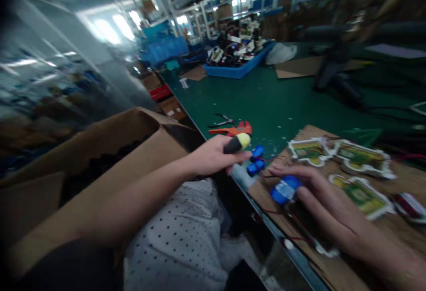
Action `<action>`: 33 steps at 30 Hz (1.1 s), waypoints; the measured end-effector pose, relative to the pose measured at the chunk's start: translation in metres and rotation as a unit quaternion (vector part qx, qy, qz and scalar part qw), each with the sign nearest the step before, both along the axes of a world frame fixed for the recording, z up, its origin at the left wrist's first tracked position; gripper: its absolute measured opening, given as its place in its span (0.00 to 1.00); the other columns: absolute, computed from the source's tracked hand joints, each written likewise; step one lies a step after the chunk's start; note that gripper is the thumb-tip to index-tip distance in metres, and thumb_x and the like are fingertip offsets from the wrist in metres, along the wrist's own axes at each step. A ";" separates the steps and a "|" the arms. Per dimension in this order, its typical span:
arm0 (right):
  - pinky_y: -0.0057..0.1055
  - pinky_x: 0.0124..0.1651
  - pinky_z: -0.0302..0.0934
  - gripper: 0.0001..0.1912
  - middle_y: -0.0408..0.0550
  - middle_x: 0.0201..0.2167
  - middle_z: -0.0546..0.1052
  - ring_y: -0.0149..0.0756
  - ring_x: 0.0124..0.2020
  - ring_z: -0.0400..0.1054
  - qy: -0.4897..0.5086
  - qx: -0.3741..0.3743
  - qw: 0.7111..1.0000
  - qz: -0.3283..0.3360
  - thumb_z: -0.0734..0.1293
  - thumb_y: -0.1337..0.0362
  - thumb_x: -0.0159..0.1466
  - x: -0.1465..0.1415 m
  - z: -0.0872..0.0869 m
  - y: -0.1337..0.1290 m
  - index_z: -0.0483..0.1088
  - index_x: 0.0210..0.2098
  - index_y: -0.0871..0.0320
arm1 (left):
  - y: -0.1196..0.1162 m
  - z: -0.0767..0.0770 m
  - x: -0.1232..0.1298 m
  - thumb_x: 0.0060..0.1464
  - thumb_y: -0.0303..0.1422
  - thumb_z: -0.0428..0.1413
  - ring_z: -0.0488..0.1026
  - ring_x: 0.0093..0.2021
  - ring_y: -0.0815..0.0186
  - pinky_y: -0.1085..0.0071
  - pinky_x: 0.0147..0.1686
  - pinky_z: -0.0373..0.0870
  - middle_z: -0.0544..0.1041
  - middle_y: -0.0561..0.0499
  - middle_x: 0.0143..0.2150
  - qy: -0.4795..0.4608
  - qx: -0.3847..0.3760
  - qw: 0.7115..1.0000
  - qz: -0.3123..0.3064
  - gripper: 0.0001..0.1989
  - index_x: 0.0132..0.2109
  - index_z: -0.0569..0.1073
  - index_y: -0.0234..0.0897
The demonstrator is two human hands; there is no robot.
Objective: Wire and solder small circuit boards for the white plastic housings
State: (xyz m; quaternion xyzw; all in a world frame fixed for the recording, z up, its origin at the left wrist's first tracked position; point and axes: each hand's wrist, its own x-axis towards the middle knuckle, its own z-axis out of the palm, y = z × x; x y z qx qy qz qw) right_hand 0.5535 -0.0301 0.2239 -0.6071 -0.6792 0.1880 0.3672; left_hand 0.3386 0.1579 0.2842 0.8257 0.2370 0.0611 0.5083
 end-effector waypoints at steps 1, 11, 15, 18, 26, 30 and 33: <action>0.43 0.59 0.67 0.19 0.49 0.58 0.73 0.46 0.59 0.68 0.017 -0.010 1.000 0.022 0.58 0.56 0.71 0.007 0.003 -0.002 0.65 0.60 0.42 | -0.001 -0.001 0.003 0.62 0.48 0.54 0.72 0.26 0.68 0.70 0.32 0.70 0.75 0.53 0.24 -0.013 0.001 1.000 -0.004 0.19 0.32 0.70 0.36; 0.39 0.49 0.68 0.17 0.53 0.53 0.75 0.42 0.49 0.73 0.027 0.010 0.999 0.020 0.59 0.58 0.71 0.015 0.000 0.003 0.61 0.58 0.51 | -0.040 -0.005 0.045 0.53 0.50 0.62 0.75 0.35 0.66 0.73 0.31 0.66 0.79 0.55 0.35 -0.017 0.070 0.992 -0.106 0.19 0.42 0.77 0.40; 0.44 0.54 0.66 0.18 0.54 0.53 0.76 0.45 0.52 0.72 -0.086 0.053 0.995 0.014 0.61 0.59 0.69 0.006 0.002 0.005 0.63 0.57 0.54 | -0.046 -0.006 0.049 0.53 0.37 0.61 0.76 0.35 0.67 0.74 0.32 0.66 0.80 0.56 0.37 0.021 0.177 0.977 -0.113 0.11 0.44 0.78 0.43; 0.48 0.55 0.64 0.21 0.57 0.51 0.78 0.48 0.51 0.73 -0.199 0.022 0.980 -0.019 0.61 0.56 0.69 -0.001 0.011 0.005 0.63 0.59 0.57 | -0.032 -0.005 0.045 0.49 0.35 0.60 0.73 0.30 0.64 0.72 0.27 0.62 0.78 0.53 0.30 0.060 0.238 0.966 -0.086 0.06 0.35 0.77 0.39; 0.34 0.27 0.55 0.22 0.48 0.29 0.80 0.41 0.25 0.71 -0.288 0.002 0.887 -0.362 0.58 0.44 0.68 0.034 0.106 -0.035 0.76 0.42 0.50 | 0.022 -0.011 0.035 0.50 0.40 0.58 0.73 0.31 0.58 0.66 0.29 0.61 0.76 0.46 0.31 0.110 0.350 0.928 0.059 0.10 0.37 0.76 0.40; 0.35 0.25 0.51 0.27 0.49 0.24 0.77 0.44 0.22 0.68 -0.351 -0.048 0.850 -0.390 0.53 0.40 0.68 0.042 0.118 -0.065 0.75 0.40 0.50 | 0.036 -0.024 0.039 0.48 0.43 0.60 0.73 0.31 0.56 0.65 0.29 0.62 0.77 0.45 0.31 0.119 0.358 0.920 0.104 0.12 0.36 0.77 0.40; 0.34 0.22 0.48 0.28 0.49 0.20 0.74 0.44 0.18 0.66 -0.389 -0.094 0.841 -0.364 0.50 0.40 0.67 0.031 0.097 -0.086 0.74 0.38 0.49 | 0.047 -0.032 0.042 0.48 0.45 0.60 0.73 0.31 0.55 0.64 0.29 0.63 0.77 0.43 0.32 0.121 0.359 0.913 0.148 0.15 0.38 0.77 0.39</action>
